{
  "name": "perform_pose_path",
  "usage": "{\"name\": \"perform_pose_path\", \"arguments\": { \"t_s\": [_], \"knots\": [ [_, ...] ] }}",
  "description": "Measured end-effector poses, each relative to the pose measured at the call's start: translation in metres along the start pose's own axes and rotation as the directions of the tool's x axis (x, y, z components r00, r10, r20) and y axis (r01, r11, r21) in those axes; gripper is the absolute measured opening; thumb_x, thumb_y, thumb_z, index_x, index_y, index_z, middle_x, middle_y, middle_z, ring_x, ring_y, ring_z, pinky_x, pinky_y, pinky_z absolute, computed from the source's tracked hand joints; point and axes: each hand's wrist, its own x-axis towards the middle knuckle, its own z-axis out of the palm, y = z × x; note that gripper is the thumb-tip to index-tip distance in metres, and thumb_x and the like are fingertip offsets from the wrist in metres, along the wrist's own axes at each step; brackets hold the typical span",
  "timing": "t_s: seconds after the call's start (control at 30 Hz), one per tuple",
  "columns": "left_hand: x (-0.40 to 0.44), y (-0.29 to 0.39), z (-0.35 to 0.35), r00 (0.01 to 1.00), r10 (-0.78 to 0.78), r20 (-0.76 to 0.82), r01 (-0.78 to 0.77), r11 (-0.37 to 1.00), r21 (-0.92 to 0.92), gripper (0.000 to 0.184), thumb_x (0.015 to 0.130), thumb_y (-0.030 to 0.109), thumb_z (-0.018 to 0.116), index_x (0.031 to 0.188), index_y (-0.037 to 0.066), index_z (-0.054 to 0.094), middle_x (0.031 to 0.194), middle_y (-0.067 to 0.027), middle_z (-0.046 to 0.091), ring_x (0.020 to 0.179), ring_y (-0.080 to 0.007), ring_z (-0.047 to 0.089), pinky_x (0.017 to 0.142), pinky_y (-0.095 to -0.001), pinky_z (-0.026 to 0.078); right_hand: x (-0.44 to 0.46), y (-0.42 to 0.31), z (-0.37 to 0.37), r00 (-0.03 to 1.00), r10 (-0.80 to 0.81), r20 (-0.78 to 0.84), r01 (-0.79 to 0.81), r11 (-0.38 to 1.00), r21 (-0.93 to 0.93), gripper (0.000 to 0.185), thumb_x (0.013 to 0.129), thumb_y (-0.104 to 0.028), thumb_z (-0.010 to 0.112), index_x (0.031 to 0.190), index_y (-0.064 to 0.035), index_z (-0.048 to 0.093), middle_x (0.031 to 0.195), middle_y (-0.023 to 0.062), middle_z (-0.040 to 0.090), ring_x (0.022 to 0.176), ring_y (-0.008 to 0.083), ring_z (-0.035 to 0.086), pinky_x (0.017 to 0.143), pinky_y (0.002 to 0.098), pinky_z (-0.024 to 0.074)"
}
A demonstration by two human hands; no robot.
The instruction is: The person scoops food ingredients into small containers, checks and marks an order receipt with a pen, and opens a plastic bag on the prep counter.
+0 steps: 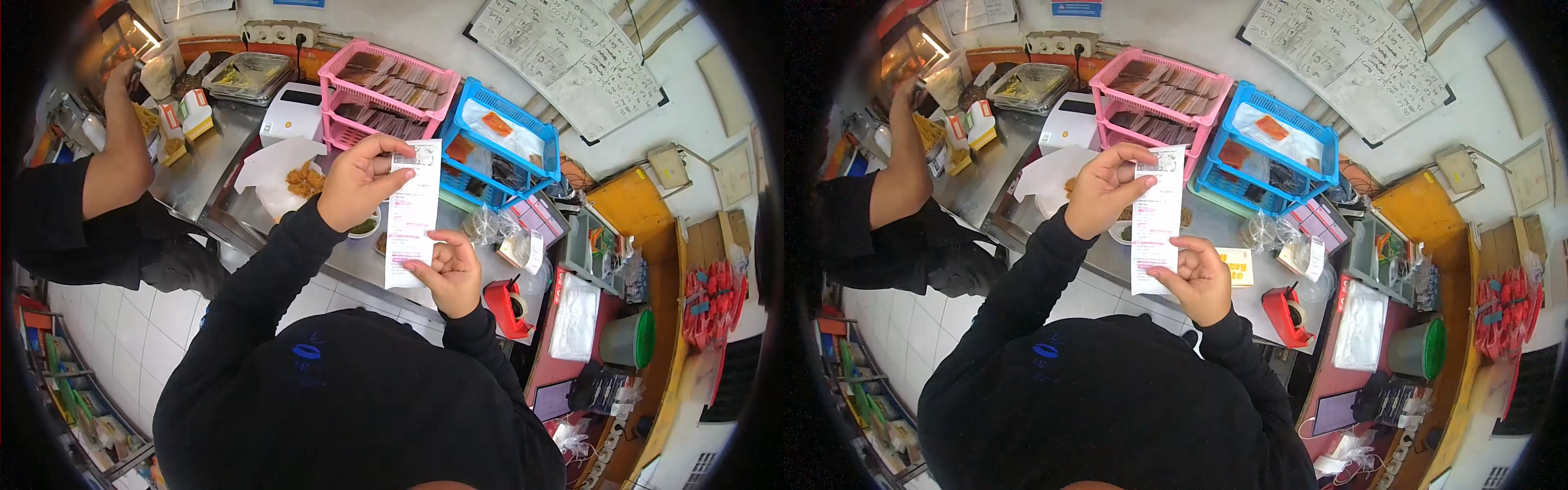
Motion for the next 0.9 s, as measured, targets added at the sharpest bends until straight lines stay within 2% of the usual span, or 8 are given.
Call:
{"name": "perform_pose_path", "arguments": {
  "t_s": [0.53, 0.63, 0.9],
  "knots": [
    [0.007, -0.004, 0.005, 0.999, 0.029, 0.015, -0.029, 0.999, 0.045, 0.024, 0.082, -0.007, 0.054, 0.105, -0.001, 0.049, 0.092, -0.007, 0.06, 0.085, -0.0085, 0.059, 0.07, -0.0191, 0.046, 0.002, -0.003, -0.009, 1.0, -0.001, -0.007, 0.001, 1.0, -0.014, 0.043, 0.077, 0.011, 0.061, 0.113, 0.0019, 0.04, 0.091, 0.0177, 0.062, 0.088, 0.0188, 0.063, 0.076, 0.027, 0.0508],
    [0.006, -0.003, 0.007, 1.0, -0.016, 0.022, 0.016, 1.0, 0.023, 0.025, 0.081, -0.009, 0.054, 0.105, -0.002, 0.048, 0.102, -0.0079, 0.055, 0.093, -0.0126, 0.058, 0.079, -0.0235, 0.048, 0.001, -0.004, -0.011, 1.0, 0.011, -0.013, -0.011, 1.0, -0.015, 0.043, 0.077, 0.011, 0.062, 0.113, 0.002, 0.04, 0.091, 0.0172, 0.062, 0.088, 0.0186, 0.063, 0.076, 0.0269, 0.0507],
    [0.007, -0.004, 0.009, 0.999, -0.024, 0.03, 0.024, 1.0, 0.008, 0.025, 0.082, -0.009, 0.054, 0.105, -0.002, 0.048, 0.103, -0.0084, 0.055, 0.093, -0.0128, 0.058, 0.079, -0.0237, 0.048, -0.001, -0.003, -0.013, 1.0, 0.007, -0.017, -0.007, 1.0, -0.002, 0.043, 0.077, 0.011, 0.061, 0.113, 0.0021, 0.04, 0.091, 0.0174, 0.062, 0.089, 0.0194, 0.063, 0.077, 0.0275, 0.051]
  ]
}}
